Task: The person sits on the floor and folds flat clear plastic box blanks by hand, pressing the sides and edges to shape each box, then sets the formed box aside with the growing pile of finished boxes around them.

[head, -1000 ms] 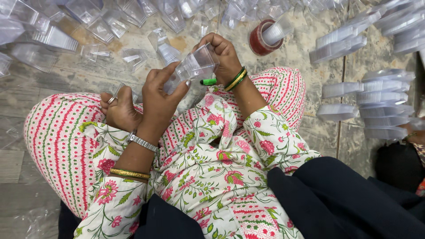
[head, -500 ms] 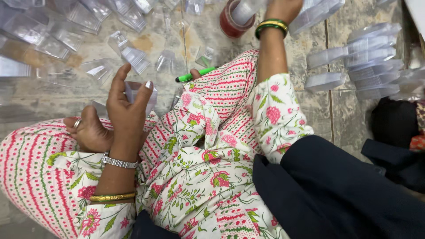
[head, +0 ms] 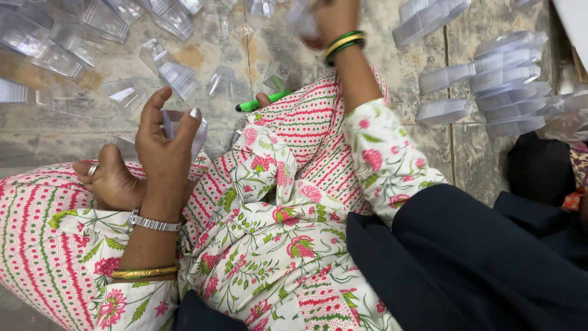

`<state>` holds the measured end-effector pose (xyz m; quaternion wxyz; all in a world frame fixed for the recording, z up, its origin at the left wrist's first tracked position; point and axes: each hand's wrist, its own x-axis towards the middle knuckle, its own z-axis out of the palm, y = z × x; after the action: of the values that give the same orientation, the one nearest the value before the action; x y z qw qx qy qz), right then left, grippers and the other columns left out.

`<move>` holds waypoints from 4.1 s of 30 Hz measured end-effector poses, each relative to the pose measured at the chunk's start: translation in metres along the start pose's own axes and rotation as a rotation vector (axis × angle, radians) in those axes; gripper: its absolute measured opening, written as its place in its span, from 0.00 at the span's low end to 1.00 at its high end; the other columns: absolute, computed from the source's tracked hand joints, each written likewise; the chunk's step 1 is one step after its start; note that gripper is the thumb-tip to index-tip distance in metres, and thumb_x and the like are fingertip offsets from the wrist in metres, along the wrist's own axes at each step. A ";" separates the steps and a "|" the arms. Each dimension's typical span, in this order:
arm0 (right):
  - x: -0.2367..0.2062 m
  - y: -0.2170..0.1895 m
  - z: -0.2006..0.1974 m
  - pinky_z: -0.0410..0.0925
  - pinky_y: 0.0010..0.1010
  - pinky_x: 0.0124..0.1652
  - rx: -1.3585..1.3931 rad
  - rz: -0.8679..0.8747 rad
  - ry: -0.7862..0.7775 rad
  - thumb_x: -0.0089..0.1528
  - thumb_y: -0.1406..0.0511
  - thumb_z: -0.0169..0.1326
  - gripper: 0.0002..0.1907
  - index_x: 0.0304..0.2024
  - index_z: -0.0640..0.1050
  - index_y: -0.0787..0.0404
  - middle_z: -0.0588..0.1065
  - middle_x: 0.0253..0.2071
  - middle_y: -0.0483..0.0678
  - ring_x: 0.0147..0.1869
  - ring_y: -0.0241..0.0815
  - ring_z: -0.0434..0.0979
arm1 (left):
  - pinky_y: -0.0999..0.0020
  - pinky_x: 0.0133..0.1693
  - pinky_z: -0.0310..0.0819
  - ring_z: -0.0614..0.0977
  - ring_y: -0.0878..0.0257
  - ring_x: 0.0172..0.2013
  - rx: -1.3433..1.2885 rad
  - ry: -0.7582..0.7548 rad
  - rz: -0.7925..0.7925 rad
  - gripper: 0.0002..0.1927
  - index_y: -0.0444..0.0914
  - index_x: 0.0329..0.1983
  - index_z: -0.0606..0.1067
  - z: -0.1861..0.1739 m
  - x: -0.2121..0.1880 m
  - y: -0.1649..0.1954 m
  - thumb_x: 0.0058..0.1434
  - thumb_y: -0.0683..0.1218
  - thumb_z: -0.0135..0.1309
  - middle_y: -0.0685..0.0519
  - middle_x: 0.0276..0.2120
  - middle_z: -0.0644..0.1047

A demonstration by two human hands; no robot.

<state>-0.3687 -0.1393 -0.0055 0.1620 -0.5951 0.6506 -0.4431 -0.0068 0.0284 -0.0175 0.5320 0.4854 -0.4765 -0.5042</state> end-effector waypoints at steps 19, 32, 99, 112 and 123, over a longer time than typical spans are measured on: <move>-0.099 -0.057 0.127 0.71 0.50 0.37 -0.390 -0.273 -0.427 0.53 0.74 0.55 0.09 0.37 0.74 0.63 0.78 0.31 0.57 0.37 0.62 0.79 | 0.77 0.39 0.72 0.75 0.74 0.38 -0.040 0.106 -0.098 0.20 0.35 0.60 0.73 0.004 0.001 0.013 0.66 0.44 0.61 0.58 0.39 0.76; -0.107 -0.079 0.127 0.72 0.49 0.41 -0.220 -0.426 -0.360 0.60 0.72 0.53 0.07 0.40 0.71 0.63 0.78 0.35 0.61 0.41 0.63 0.80 | 0.76 0.30 0.69 0.73 0.74 0.30 0.013 0.103 -0.191 0.22 0.36 0.58 0.74 0.005 0.003 0.012 0.63 0.46 0.63 0.58 0.32 0.76; -0.125 -0.131 0.038 0.62 0.21 0.23 0.734 0.266 -0.803 0.62 0.72 0.60 0.09 0.43 0.84 0.72 0.79 0.27 0.49 0.20 0.31 0.69 | 0.70 0.42 0.73 0.77 0.66 0.40 0.222 -0.158 0.133 0.28 0.45 0.69 0.73 0.001 -0.002 0.029 0.65 0.46 0.63 0.52 0.42 0.74; -0.108 -0.076 0.072 0.68 0.25 0.21 0.516 0.337 -0.491 0.61 0.68 0.57 0.08 0.41 0.82 0.65 0.82 0.32 0.52 0.20 0.34 0.75 | 0.74 0.41 0.72 0.77 0.66 0.44 -0.291 0.278 0.105 0.20 0.45 0.69 0.64 -0.007 0.010 0.021 0.79 0.46 0.57 0.50 0.47 0.76; -0.119 -0.054 0.133 0.73 0.48 0.42 -0.496 -0.285 -0.574 0.55 0.63 0.57 0.11 0.38 0.85 0.56 0.80 0.35 0.56 0.39 0.59 0.80 | 0.69 0.30 0.77 0.82 0.64 0.28 -0.282 0.409 -0.131 0.19 0.49 0.62 0.67 -0.019 0.006 0.057 0.75 0.61 0.38 0.51 0.35 0.81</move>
<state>-0.2078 -0.0757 -0.0758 0.1254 -0.7999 0.5771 -0.1066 0.0164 0.0239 0.0378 0.6460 0.5281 -0.2516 -0.4904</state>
